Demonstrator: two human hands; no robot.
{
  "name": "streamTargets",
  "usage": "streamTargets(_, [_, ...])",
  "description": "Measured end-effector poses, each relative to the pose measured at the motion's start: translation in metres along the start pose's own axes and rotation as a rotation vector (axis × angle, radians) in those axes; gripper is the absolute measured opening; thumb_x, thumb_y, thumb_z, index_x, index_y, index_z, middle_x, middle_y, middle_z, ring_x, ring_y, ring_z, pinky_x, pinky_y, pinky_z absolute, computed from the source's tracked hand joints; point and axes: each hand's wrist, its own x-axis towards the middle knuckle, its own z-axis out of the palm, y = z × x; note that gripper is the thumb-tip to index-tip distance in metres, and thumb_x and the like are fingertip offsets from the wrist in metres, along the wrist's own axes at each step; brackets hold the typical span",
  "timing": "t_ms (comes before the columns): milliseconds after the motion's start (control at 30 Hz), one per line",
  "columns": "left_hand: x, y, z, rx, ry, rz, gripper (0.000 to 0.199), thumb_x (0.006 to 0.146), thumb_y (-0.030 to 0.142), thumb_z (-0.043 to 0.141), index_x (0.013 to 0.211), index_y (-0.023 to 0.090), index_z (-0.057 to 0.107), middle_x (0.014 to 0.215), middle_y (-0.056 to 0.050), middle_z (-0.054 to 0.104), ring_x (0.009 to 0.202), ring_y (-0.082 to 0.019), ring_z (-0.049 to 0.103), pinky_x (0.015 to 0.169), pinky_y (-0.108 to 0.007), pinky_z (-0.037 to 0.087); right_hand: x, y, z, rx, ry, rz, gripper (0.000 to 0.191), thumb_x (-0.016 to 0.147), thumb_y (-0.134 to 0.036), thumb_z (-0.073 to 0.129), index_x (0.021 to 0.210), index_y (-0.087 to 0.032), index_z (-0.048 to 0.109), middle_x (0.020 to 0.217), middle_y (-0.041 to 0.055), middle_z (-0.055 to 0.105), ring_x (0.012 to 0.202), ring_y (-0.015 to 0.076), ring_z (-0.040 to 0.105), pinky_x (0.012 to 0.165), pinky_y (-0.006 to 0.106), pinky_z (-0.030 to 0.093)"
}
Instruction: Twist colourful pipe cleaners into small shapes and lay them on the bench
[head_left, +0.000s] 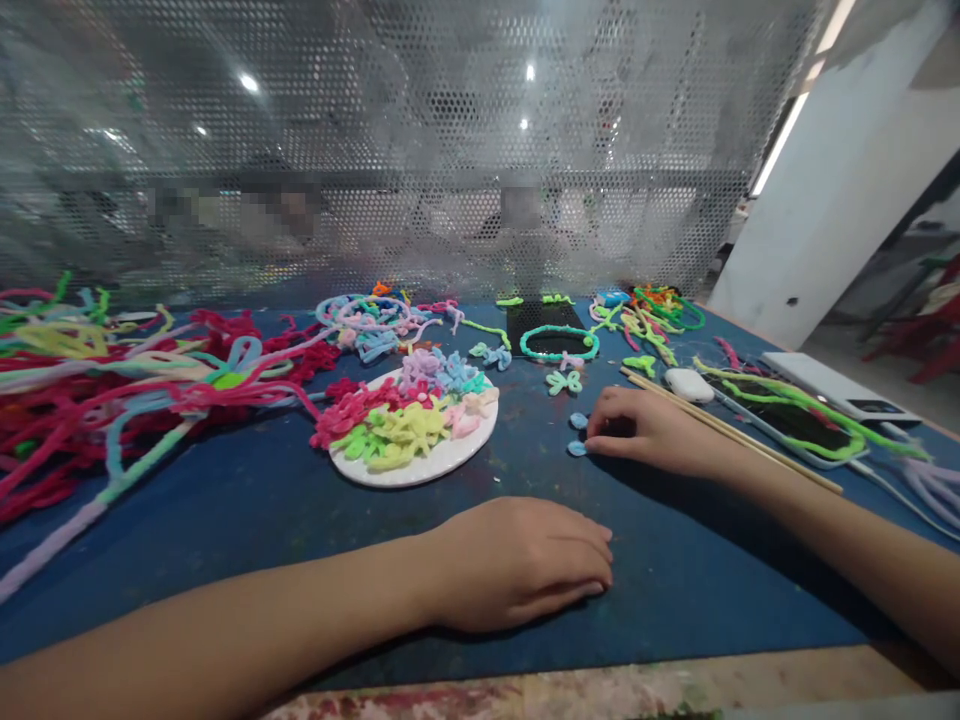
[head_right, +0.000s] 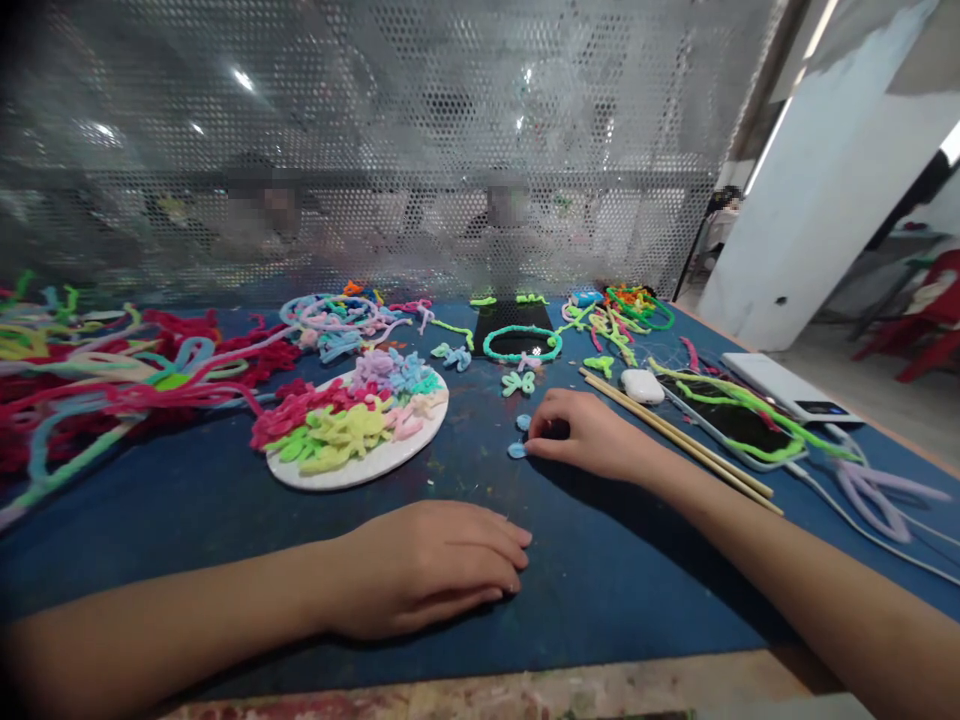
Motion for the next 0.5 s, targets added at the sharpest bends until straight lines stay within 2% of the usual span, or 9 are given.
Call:
streamTargets(200, [0.0008, 0.0011, -0.0002, 0.033, 0.027, 0.023, 0.022, 0.094, 0.012, 0.045, 0.098, 0.005, 0.065, 0.105, -0.015, 0.071, 0.111, -0.022, 0.063, 0.103, -0.029, 0.046, 0.0007, 0.01, 0.0001, -0.098, 0.083, 0.062, 0.015, 0.084, -0.026, 0.058, 0.078, -0.017, 0.068, 0.079, 0.0063, 0.062, 0.072, 0.0184, 0.057, 0.066, 0.029, 0.041])
streamTargets(500, [0.0004, 0.0015, 0.0, 0.036, 0.019, 0.029, 0.024, 0.093, 0.014, 0.047, 0.095, 0.003, 0.067, 0.106, -0.015, 0.071, 0.111, -0.023, 0.063, 0.103, -0.027, 0.046, 0.0016, 0.0073, 0.0092, -0.127, 0.178, 0.029, 0.013, 0.086, -0.025, 0.057, 0.08, -0.019, 0.067, 0.082, 0.005, 0.063, 0.075, 0.0172, 0.058, 0.07, 0.029, 0.043])
